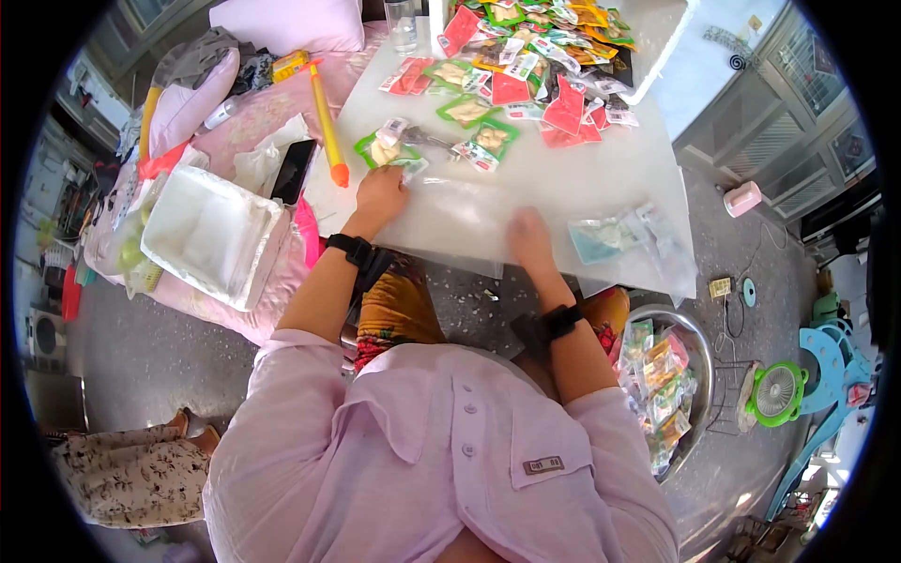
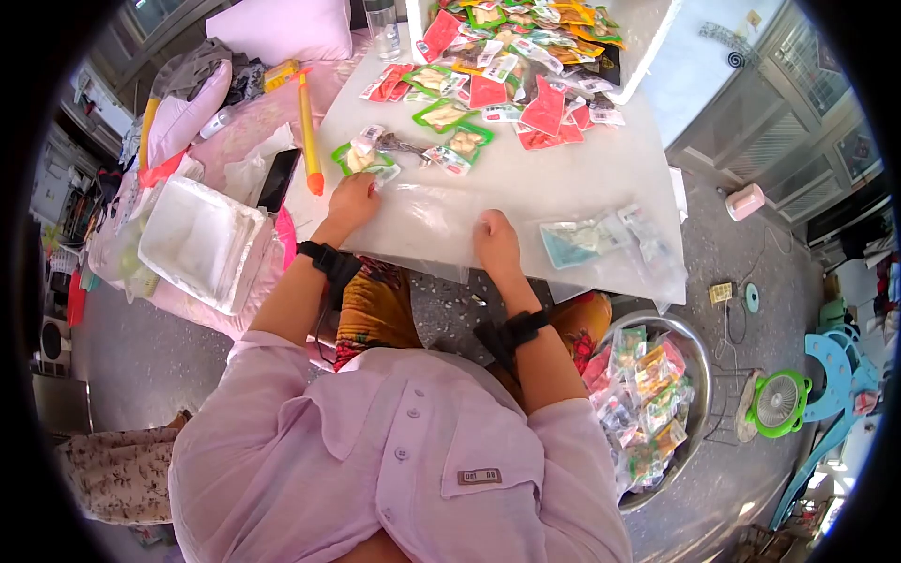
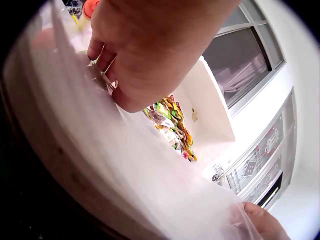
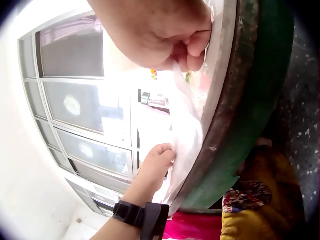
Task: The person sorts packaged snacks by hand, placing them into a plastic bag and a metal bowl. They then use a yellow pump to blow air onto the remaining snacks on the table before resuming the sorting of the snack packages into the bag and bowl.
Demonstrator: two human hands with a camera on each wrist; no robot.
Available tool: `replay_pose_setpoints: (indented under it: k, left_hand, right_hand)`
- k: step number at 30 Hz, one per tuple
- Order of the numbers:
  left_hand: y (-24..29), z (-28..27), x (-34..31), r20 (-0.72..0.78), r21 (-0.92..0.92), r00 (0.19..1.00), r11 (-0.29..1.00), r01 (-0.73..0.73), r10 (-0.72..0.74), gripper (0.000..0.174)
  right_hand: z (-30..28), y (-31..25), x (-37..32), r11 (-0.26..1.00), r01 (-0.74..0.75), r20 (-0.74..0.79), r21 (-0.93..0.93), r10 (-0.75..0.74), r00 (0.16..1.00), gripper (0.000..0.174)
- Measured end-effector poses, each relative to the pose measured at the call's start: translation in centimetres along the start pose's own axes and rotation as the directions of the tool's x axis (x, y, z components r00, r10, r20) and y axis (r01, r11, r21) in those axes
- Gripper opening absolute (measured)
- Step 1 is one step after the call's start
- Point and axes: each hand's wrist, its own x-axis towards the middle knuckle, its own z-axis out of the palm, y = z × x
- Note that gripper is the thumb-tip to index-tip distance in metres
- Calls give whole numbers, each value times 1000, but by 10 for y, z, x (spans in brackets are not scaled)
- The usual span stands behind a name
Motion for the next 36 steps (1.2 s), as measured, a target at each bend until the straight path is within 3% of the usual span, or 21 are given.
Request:
replay_pose_setpoints:
  k: [2,5,11,14,17,20,23,26,29,32,36]
  left_hand:
    - [-1,-6,5,81,11,997,1000,12,-13,28]
    - [-21,6,2,-254,-128,965,987,-96,61,27]
    - [-15,-8,-1,-102,245,993,969,-29,55,29]
    - [-9,-14,-1,-49,122,996,989,79,-73,29]
    - [-12,-11,0,-151,-137,987,990,36,-57,28]
    - [-27,15,17,-224,-279,971,960,20,-85,27]
    - [-23,19,23,-136,-609,940,775,170,-313,27]
    - [-35,29,28,-119,-744,914,644,177,-388,24]
    - [-22,-2,7,-56,-951,900,298,83,-433,18]
    - [-12,-31,-6,-118,-993,878,78,-92,-464,14]
    - [20,-59,-23,-273,-958,880,23,-286,-388,11]
  right_hand:
    - [-10,3,7,996,-83,-10,27,83,996,19]
    - [-20,9,9,992,-118,-30,38,120,992,20]
    - [-24,-14,3,981,-195,28,8,195,980,25]
    - [-23,-8,5,979,-201,-7,34,201,979,26]
    - [-21,-11,5,975,-220,-10,29,220,975,27]
    - [-9,-10,4,983,-185,-11,10,185,983,27]
    - [-4,-13,5,983,-184,-3,5,184,983,27]
    - [-2,-1,8,986,-159,-54,-45,156,986,28]
    - [-3,4,9,986,-162,-49,-45,160,986,29]
    - [-6,-2,9,988,-151,-11,-24,151,989,30]
    - [-8,-6,10,985,-153,-35,-79,151,988,32]
